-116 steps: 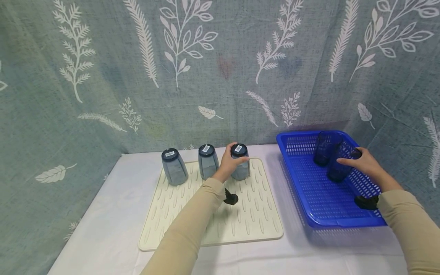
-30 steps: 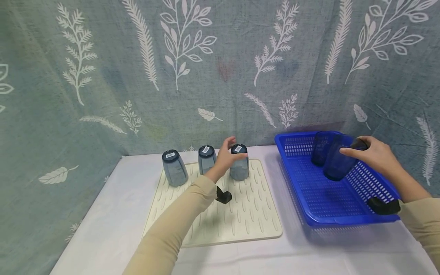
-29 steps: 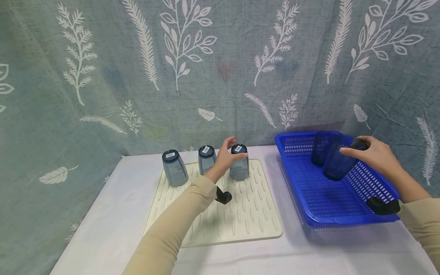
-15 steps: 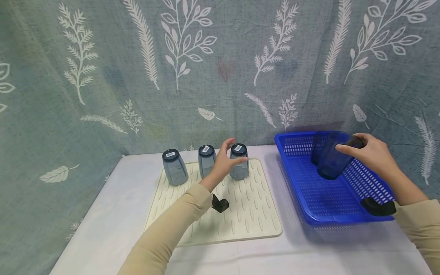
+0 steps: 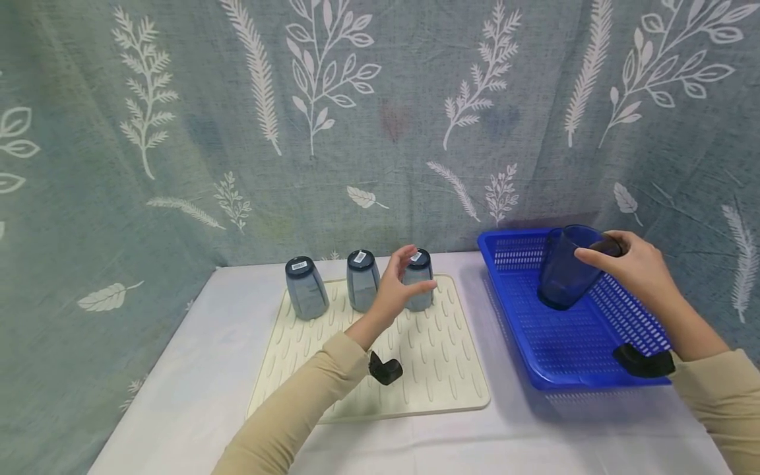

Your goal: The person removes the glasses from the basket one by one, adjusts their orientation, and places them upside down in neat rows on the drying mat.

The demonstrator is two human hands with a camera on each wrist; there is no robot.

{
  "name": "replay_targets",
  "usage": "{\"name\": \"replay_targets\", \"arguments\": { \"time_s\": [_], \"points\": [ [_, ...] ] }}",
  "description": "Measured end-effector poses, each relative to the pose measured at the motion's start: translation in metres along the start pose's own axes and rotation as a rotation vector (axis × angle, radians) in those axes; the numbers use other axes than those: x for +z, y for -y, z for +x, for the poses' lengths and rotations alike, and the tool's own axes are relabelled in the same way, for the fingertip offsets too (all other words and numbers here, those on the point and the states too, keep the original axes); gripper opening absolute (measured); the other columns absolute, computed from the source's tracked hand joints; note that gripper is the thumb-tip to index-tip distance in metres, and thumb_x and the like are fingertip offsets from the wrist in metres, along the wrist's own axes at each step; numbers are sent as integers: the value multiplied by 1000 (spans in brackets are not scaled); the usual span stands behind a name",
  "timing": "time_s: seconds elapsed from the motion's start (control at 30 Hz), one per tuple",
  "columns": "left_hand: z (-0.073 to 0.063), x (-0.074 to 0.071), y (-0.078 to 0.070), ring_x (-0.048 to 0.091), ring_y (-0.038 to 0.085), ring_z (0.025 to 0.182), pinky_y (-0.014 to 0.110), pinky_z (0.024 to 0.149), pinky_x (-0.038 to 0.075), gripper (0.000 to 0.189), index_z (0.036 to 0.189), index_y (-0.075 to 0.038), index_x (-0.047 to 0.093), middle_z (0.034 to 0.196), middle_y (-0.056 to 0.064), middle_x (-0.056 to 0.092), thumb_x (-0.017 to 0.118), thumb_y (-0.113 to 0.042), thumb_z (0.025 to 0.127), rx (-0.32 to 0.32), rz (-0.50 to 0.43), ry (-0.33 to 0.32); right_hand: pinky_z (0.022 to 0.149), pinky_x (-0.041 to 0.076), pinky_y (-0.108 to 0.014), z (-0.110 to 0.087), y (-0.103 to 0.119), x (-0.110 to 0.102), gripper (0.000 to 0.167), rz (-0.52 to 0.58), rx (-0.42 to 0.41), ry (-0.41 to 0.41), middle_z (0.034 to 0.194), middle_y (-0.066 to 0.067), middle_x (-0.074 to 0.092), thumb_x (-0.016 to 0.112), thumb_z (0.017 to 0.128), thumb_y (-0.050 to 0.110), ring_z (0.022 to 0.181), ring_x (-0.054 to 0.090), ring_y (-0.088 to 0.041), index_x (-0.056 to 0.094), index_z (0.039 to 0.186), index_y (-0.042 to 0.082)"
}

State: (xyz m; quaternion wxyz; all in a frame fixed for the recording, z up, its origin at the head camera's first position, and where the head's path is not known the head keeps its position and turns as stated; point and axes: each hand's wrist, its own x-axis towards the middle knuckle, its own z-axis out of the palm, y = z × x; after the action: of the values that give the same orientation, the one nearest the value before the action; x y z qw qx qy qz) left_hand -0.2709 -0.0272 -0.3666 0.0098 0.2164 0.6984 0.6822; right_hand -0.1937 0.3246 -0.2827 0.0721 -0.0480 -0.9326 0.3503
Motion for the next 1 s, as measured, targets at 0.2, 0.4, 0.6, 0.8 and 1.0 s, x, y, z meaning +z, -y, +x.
{"name": "replay_targets", "arguments": {
  "time_s": [0.2, 0.4, 0.6, 0.8, 1.0],
  "points": [
    [-9, 4, 0, 24, 32, 134, 44, 112, 17, 74, 140, -4, 29, 143, 14, 34, 70, -10, 79, 20, -4, 2, 87, 32, -66, -4, 3, 4, 86, 28, -19, -17, 138, -38, 25, 51, 88, 50, 120, 28, -54, 15, 143, -5],
    [-19, 6, 3, 25, 31, 134, 45, 112, 18, 79, 141, -7, 29, 144, 16, 32, 73, -23, 78, 57, 46, 38, 91, 30, -65, -7, 12, 7, 84, 70, -30, -20, 140, -36, 24, 51, 88, 48, 123, 27, -53, 15, 144, -5],
    [-27, 5, 6, 26, 29, 134, 44, 112, 18, 85, 141, -8, 28, 144, 16, 31, 75, -34, 75, 50, -13, 33, 93, 31, -63, -10, 20, 12, 83, 141, -36, -19, 141, -35, 23, 52, 89, 46, 123, 28, -51, 15, 144, -3],
    [-33, 6, 9, 25, 34, 134, 46, 110, 21, 82, 142, -2, 25, 144, 18, 30, 72, -25, 79, 15, -68, 49, 78, 48, -28, -13, 23, 17, 78, 186, -48, -21, 138, -31, 32, 52, 89, 43, 96, 49, -9, 18, 144, -2],
    [-45, 9, -7, 24, 39, 133, 51, 109, 21, 71, 140, 3, 25, 144, 23, 27, 65, -4, 81, -17, -110, 49, 64, 44, -8, -14, 30, 26, 73, 289, -90, -35, 124, -14, 42, 55, 90, 36, 82, 44, 13, 22, 142, -3]
  ]
}}
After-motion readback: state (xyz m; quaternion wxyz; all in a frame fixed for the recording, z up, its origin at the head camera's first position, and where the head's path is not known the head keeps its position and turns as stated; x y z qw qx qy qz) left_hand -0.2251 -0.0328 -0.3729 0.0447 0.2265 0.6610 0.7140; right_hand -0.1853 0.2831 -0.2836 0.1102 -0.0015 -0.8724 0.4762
